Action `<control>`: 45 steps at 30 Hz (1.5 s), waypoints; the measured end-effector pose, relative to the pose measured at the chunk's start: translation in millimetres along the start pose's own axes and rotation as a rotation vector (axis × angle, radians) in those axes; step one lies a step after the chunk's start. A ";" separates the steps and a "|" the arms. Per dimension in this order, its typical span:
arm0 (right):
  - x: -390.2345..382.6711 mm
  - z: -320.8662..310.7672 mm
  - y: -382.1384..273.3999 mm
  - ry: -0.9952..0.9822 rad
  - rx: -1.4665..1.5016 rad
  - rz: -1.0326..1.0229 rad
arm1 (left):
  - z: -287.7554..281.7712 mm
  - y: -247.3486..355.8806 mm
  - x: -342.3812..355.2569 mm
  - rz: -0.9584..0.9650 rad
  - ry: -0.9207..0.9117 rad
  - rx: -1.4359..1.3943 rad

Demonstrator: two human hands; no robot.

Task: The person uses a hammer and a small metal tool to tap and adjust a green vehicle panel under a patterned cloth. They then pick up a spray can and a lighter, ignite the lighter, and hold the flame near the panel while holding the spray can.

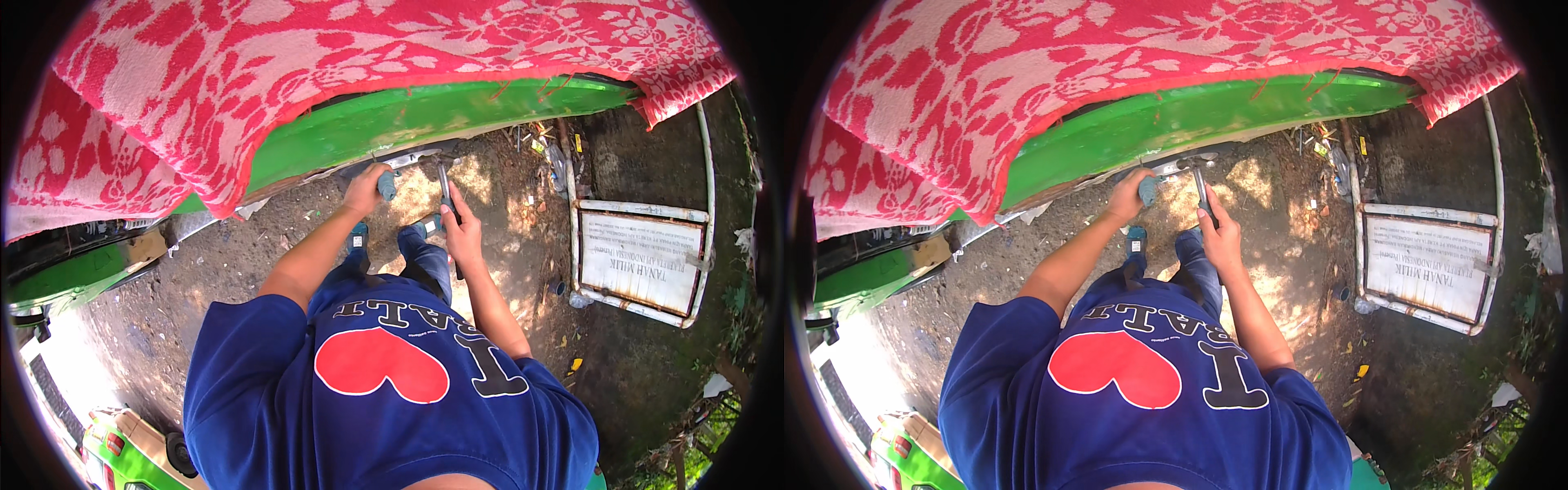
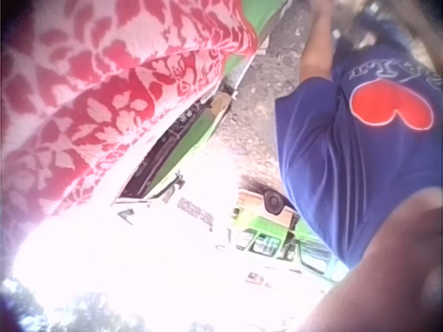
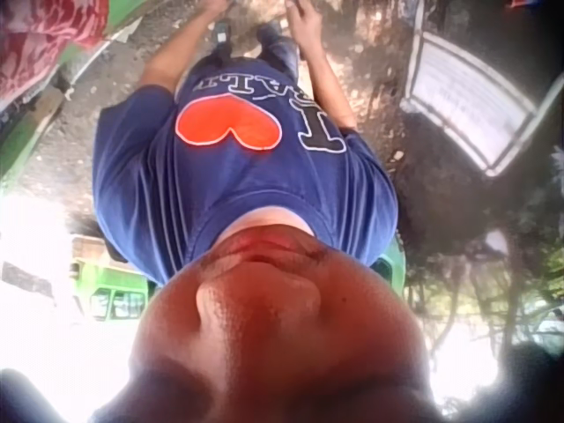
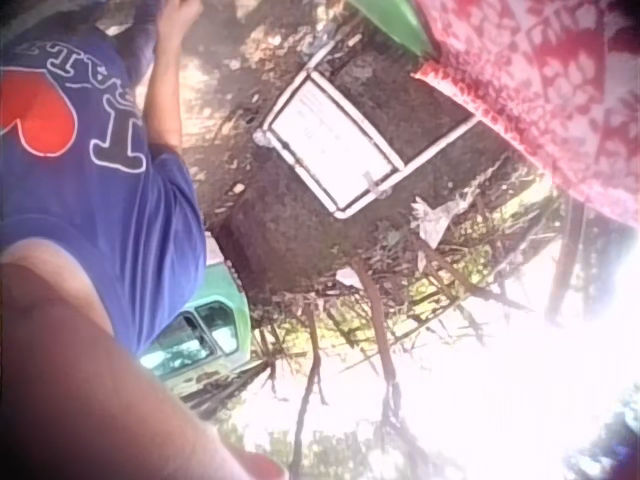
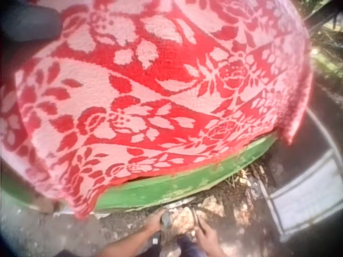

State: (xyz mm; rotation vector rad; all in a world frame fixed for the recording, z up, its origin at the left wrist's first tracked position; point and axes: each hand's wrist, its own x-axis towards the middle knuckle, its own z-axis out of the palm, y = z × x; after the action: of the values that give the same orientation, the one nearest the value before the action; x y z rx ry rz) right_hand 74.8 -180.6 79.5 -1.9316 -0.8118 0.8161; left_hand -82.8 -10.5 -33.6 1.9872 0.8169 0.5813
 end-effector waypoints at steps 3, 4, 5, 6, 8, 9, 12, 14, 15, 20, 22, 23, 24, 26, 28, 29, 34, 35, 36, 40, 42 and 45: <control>-3.0 1.2 -7.6 -0.014 -0.004 0.013 | 0.2 -1.9 -0.6 0.038 -0.003 -0.011; -3.1 1.8 -7.1 -0.015 -0.005 0.016 | 0.3 -2.6 -0.7 0.040 0.005 -0.009; -3.1 2.0 -5.8 -0.016 -0.008 0.019 | 0.5 -2.3 -0.3 0.042 0.012 -0.008; -3.3 2.1 -5.7 -0.016 -0.010 0.023 | 0.6 -2.0 0.2 0.043 0.020 -0.007; -4.8 2.8 -9.0 -0.014 0.004 0.050 | 0.9 -0.8 1.4 -0.009 0.017 -0.013; -5.5 2.9 -10.3 -0.014 0.012 0.064 | 0.9 -0.1 2.1 -0.036 0.016 -0.016; -6.3 2.0 -8.5 -0.015 0.010 0.051 | 1.3 -2.0 5.4 -0.010 0.020 -0.013; -6.1 3.1 -4.1 0.004 -0.007 -0.003 | 1.8 -2.1 5.6 -0.006 0.017 -0.010; -6.2 3.4 -3.2 0.014 -0.016 -0.030 | 1.9 -1.7 5.9 -0.005 0.015 -0.009; -12.5 0.2 -19.3 -0.039 0.022 0.013 | 4.3 5.7 17.4 -0.100 0.038 -0.045; -13.3 4.2 -17.4 0.038 -0.012 -0.191 | 4.2 8.7 23.6 -0.107 0.056 -0.083; -12.9 8.3 -14.0 0.109 -0.058 -0.350 | 3.4 10.6 26.7 -0.096 0.059 -0.097; -12.3 10.3 -12.0 0.181 -0.104 -0.508 | 3.6 11.7 30.3 -0.085 0.063 -0.110; -6.4 13.0 -11.0 -0.041 -0.269 -0.360 | 9.8 2.5 40.3 -0.216 0.036 -0.045; 1.0 16.1 -15.4 -0.225 -0.388 -0.145 | 15.1 -13.7 30.5 -0.311 0.006 0.025; -3.1 18.5 -8.0 -0.173 -0.330 -0.159 | 13.7 -28.5 19.5 -0.337 -0.002 0.061; -12.9 -0.9 6.7 -0.027 -0.111 -0.072 | 3.3 -8.2 -2.6 -0.146 -0.088 0.124; -9.7 -4.0 10.0 -0.015 -0.103 -0.049 | 4.1 -1.2 -2.2 -0.134 -0.110 0.142; -10.4 -6.4 14.5 -0.003 -0.093 -0.017 | 6.0 4.1 -2.5 -0.121 -0.132 0.160; -10.1 -12.1 26.6 0.042 -0.066 0.024 | 12.6 14.3 0.5 -0.007 -0.121 0.176; -11.8 -14.2 23.9 0.049 -0.020 0.056 | 12.1 20.0 4.7 0.028 -0.109 0.203; -14.1 -15.7 21.6 0.056 0.043 0.087 | 12.2 25.4 11.8 0.036 -0.103 0.241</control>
State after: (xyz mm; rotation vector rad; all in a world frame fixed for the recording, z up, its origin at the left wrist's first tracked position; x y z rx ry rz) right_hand 83.9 -207.8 70.1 -1.9536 -0.6756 0.8211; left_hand -58.6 -18.6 -16.8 2.2351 0.8200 0.4123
